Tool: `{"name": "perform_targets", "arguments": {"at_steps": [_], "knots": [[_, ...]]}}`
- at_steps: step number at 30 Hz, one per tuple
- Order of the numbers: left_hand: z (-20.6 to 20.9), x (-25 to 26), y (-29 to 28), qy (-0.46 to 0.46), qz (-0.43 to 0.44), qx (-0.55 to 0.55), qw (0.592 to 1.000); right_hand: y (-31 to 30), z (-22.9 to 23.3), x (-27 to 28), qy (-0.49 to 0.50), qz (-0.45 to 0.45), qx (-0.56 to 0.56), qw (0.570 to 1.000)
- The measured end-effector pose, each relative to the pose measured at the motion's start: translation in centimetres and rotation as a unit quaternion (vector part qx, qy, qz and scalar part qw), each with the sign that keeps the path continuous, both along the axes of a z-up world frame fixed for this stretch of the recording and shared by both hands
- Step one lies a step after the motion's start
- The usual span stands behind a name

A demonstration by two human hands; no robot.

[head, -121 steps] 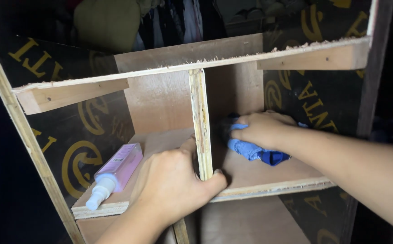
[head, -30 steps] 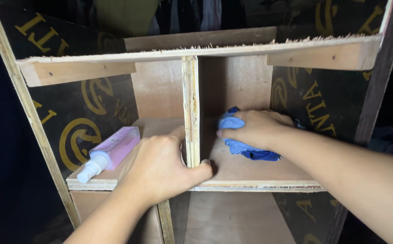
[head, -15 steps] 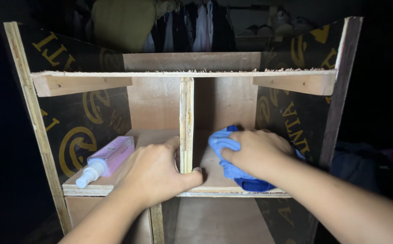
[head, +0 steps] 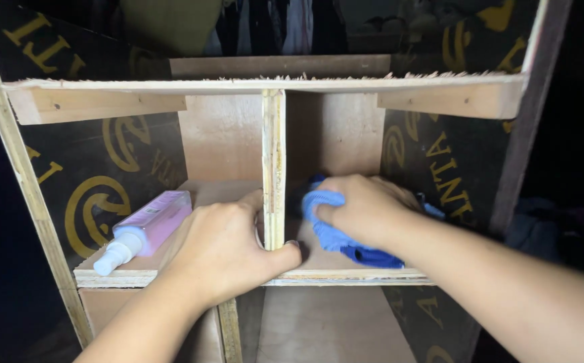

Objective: Clean the interior of a wooden shelf using a cloth and spray solution.

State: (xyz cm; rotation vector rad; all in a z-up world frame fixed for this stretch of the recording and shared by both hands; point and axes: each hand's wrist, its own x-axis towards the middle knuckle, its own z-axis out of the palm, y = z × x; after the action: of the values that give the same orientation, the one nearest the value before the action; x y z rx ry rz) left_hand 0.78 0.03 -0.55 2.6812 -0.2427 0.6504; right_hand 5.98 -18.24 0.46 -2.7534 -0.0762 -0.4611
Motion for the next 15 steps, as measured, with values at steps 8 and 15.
{"name": "perform_targets", "arguments": {"at_steps": [8, 15], "knots": [[-0.4, 0.8, 0.6, 0.023, 0.006, 0.030, 0.999, -1.1, -0.3, 7.4, -0.014, -0.122, -0.063, 0.990], [-0.5, 1.2, 1.0, 0.005, -0.013, 0.014, 1.000, -0.1, -0.7, 12.9, -0.003, -0.158, -0.086, 0.984]]}}
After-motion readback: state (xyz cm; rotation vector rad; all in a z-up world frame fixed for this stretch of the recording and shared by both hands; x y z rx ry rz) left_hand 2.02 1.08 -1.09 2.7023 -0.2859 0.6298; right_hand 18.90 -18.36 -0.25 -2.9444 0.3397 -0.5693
